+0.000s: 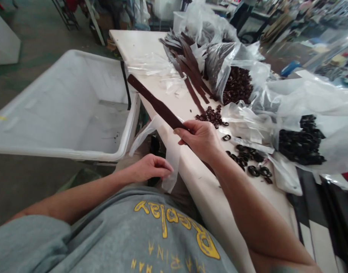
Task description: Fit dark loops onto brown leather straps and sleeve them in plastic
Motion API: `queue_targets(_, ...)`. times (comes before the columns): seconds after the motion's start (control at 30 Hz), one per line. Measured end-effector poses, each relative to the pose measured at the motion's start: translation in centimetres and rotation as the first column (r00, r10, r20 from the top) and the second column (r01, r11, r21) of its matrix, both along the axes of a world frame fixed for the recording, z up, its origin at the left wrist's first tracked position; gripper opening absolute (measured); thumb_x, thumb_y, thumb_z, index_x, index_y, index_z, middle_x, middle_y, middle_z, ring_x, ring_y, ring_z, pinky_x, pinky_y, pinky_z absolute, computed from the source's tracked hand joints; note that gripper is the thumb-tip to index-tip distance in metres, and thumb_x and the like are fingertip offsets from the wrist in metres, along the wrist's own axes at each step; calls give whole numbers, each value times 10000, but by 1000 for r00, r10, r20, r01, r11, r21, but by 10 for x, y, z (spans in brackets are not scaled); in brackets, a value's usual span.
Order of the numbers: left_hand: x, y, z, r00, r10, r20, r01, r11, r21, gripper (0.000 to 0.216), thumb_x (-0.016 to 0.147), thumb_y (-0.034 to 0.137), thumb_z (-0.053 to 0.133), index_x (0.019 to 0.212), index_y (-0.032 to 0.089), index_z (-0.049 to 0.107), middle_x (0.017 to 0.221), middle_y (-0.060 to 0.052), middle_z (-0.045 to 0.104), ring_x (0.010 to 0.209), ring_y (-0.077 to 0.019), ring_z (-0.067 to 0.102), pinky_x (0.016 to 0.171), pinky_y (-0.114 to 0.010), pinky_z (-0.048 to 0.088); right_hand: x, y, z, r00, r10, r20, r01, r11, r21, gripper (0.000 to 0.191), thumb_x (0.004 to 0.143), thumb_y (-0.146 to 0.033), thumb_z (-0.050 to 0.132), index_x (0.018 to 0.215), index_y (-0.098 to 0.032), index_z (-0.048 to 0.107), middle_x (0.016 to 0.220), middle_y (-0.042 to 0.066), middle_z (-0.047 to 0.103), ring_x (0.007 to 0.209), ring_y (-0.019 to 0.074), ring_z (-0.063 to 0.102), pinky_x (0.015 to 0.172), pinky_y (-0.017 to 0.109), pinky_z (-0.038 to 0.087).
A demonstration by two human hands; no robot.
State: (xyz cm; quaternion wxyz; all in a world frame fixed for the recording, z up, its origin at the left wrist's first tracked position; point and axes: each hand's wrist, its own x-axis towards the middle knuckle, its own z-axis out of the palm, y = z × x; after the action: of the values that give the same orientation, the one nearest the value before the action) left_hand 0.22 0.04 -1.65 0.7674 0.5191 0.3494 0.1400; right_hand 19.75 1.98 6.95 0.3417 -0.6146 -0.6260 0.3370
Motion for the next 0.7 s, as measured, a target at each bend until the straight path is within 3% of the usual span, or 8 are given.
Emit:
queue_targets(0.17,-11,-7,-1,992,-111,-53,113,993,30,199,746,208,684,919,189,780,669,15,693,609,-107,580,612,-214,450,-18,8,-7,999,15,40,-14,1000,-23,218,817,-353,653,795,-151,731,529,-17,626,489,126,606,458,219,342)
queue_targets(0.27,-10,-5,-5,991,-133,-19,133,991,-13,177,756,254,699,879,164,787,686,-12,712,622,-117,601,632,-222,469,-21,13,-12,999,32,22,-32,999,-23,210,829,-346,637,816,-153,720,522,-28,616,481,122,610,448,209,352)
queue_targets(0.37,-9,2,-12,998,49,31,-44,989,-144,188,738,311,754,771,127,769,721,-51,730,629,-117,623,631,-215,496,-14,12,-12,999,8,-36,-9,1000,-19,205,837,-345,622,853,-157,704,557,-38,604,499,124,632,462,198,406)
queue_targets(0.43,-12,10,-17,960,280,18,-265,926,-269,203,704,311,803,728,120,739,722,-62,732,613,-120,643,608,-211,520,-3,5,-11,998,-9,-54,7,999,-41,233,842,-377,615,867,-160,697,589,-36,605,467,112,604,444,198,416)
queue_targets(0.53,-20,26,-20,835,550,-12,-502,752,-428,169,719,241,808,713,125,686,678,-53,719,580,-134,673,568,-216,555,16,-17,-10,1000,20,19,-17,990,-139,313,879,-448,572,849,-165,701,537,-39,569,393,91,507,400,201,375)
queue_targets(0.6,-25,35,-19,754,657,-4,-573,655,-493,131,778,198,758,725,127,661,647,-43,705,552,-135,676,541,-216,564,27,-37,-10,993,50,103,-28,977,-213,358,903,-483,536,816,-176,698,483,-45,524,377,92,470,391,202,354)
queue_targets(0.7,-26,41,-17,658,752,33,-607,556,-567,87,862,121,645,777,112,657,690,-61,719,575,-141,694,558,-231,585,38,-66,-11,978,107,178,-47,949,-312,387,920,-519,497,809,-198,683,492,-49,495,396,100,477,395,202,356)
